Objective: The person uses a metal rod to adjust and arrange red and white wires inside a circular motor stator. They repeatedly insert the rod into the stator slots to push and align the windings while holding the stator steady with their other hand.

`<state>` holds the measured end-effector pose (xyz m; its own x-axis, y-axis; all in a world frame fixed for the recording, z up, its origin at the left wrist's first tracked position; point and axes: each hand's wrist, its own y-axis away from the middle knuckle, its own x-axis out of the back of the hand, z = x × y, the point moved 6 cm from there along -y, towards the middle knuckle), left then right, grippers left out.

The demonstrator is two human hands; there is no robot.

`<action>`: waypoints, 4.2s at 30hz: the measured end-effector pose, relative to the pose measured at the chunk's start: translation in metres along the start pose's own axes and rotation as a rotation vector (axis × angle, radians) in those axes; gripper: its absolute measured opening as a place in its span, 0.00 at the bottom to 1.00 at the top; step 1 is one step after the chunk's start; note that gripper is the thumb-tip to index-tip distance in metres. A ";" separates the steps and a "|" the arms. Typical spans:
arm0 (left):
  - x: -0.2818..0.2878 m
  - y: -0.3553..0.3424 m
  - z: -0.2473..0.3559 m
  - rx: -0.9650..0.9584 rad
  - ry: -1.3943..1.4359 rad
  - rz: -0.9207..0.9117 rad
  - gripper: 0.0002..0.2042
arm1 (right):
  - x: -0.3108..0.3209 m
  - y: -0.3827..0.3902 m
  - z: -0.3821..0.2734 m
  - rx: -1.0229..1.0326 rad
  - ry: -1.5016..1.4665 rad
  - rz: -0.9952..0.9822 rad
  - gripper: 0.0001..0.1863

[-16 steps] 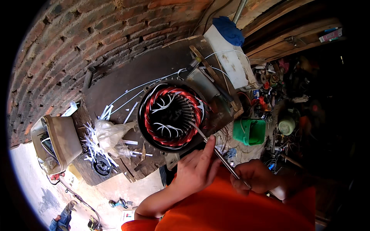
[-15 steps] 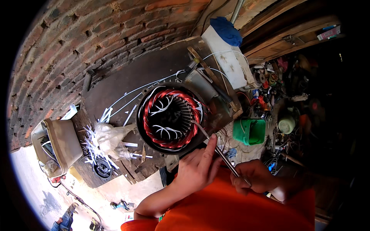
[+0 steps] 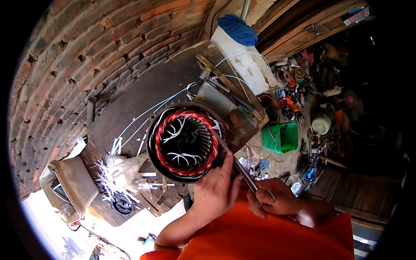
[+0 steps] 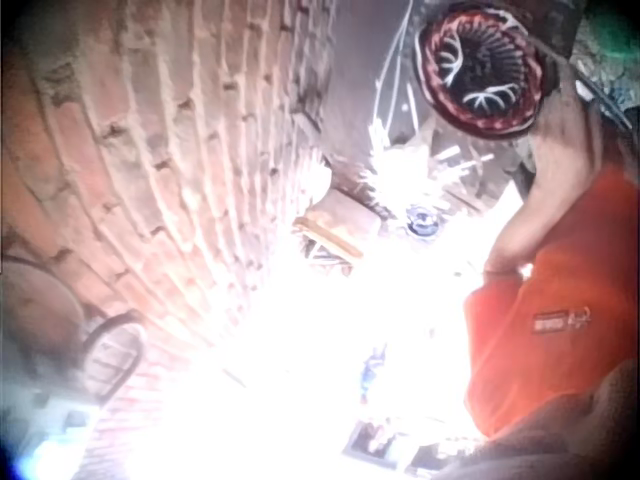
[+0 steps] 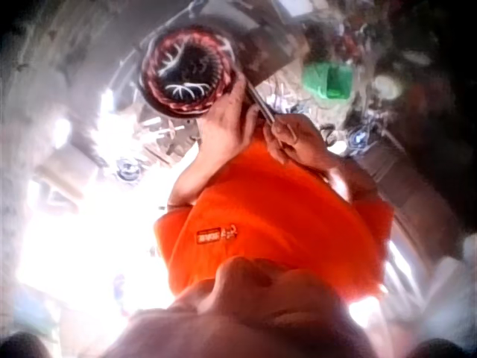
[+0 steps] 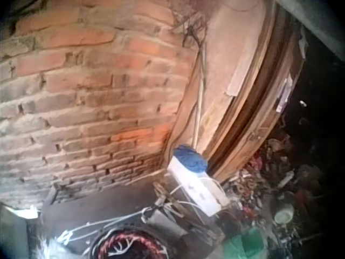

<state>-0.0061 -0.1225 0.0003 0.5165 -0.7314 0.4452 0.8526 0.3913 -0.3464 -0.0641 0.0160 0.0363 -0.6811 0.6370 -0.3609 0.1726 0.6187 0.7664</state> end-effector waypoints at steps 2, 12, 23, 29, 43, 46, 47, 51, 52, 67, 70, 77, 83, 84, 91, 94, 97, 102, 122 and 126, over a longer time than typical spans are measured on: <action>0.003 -0.006 -0.002 0.002 -0.017 0.008 0.31 | 0.002 -0.005 -0.004 0.012 0.050 0.003 0.27; -0.002 -0.013 -0.012 0.020 -0.012 0.059 0.31 | 0.010 -0.027 -0.019 0.066 -0.118 -0.052 0.23; -0.001 -0.012 -0.017 0.135 -0.023 0.052 0.31 | 0.000 -0.036 -0.033 0.027 -0.069 0.009 0.22; -0.003 -0.013 -0.019 0.107 -0.030 0.100 0.32 | 0.003 -0.036 -0.037 0.011 -0.025 0.006 0.22; 0.001 -0.008 -0.016 0.100 -0.054 0.111 0.31 | 0.005 -0.033 -0.057 -0.319 0.282 0.008 0.21; 0.001 -0.014 -0.009 0.117 -0.052 0.104 0.32 | 0.007 -0.026 -0.064 -0.263 0.297 0.052 0.21; 0.001 -0.017 -0.006 0.114 -0.052 0.117 0.33 | 0.008 -0.025 -0.066 -0.240 0.317 0.070 0.22; -0.001 -0.033 -0.004 0.125 -0.050 0.129 0.34 | 0.016 -0.030 -0.070 -0.096 0.262 0.038 0.21; -0.002 -0.034 -0.005 0.136 -0.051 0.126 0.34 | 0.018 -0.033 -0.069 -0.092 0.230 0.028 0.21; -0.011 -0.041 -0.016 0.159 -0.032 0.195 0.36 | 0.030 -0.047 -0.081 -0.064 0.117 -0.047 0.22; -0.010 -0.041 -0.017 0.182 -0.018 0.183 0.35 | 0.027 -0.048 -0.082 -0.057 0.104 -0.033 0.22; -0.010 -0.038 -0.022 0.181 -0.007 0.208 0.34 | 0.027 -0.052 -0.079 -0.061 0.137 -0.104 0.22; -0.010 -0.040 -0.023 0.187 0.002 0.209 0.33 | 0.024 -0.055 -0.086 -0.019 0.134 -0.103 0.21; -0.010 -0.040 -0.023 0.194 0.002 0.211 0.33 | 0.024 -0.055 -0.086 -0.026 0.140 -0.106 0.21; -0.011 -0.039 -0.024 0.222 -0.002 0.215 0.33 | 0.030 -0.059 -0.088 -0.049 0.146 -0.131 0.20; -0.010 -0.037 -0.021 0.152 -0.018 0.260 0.34 | 0.028 -0.053 -0.091 -0.060 0.162 -0.130 0.20; -0.009 -0.041 -0.020 0.145 -0.022 0.269 0.34 | 0.029 -0.053 -0.094 -0.056 0.217 -0.106 0.21; -0.008 -0.043 -0.020 0.189 -0.024 0.261 0.35 | 0.027 -0.058 -0.100 -0.084 0.280 -0.104 0.23; -0.006 -0.046 -0.025 0.238 -0.025 0.299 0.36 | 0.014 -0.066 -0.124 -0.167 0.393 -0.089 0.21; -0.008 -0.047 -0.026 0.241 -0.040 0.303 0.36 | 0.016 -0.070 -0.129 -0.153 0.412 -0.146 0.22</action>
<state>-0.0526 -0.1496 -0.0080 0.7462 -0.5425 0.3859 0.6530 0.7094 -0.2654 -0.1790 -0.0760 0.0454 -0.9217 0.2936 -0.2536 -0.0320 0.5938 0.8039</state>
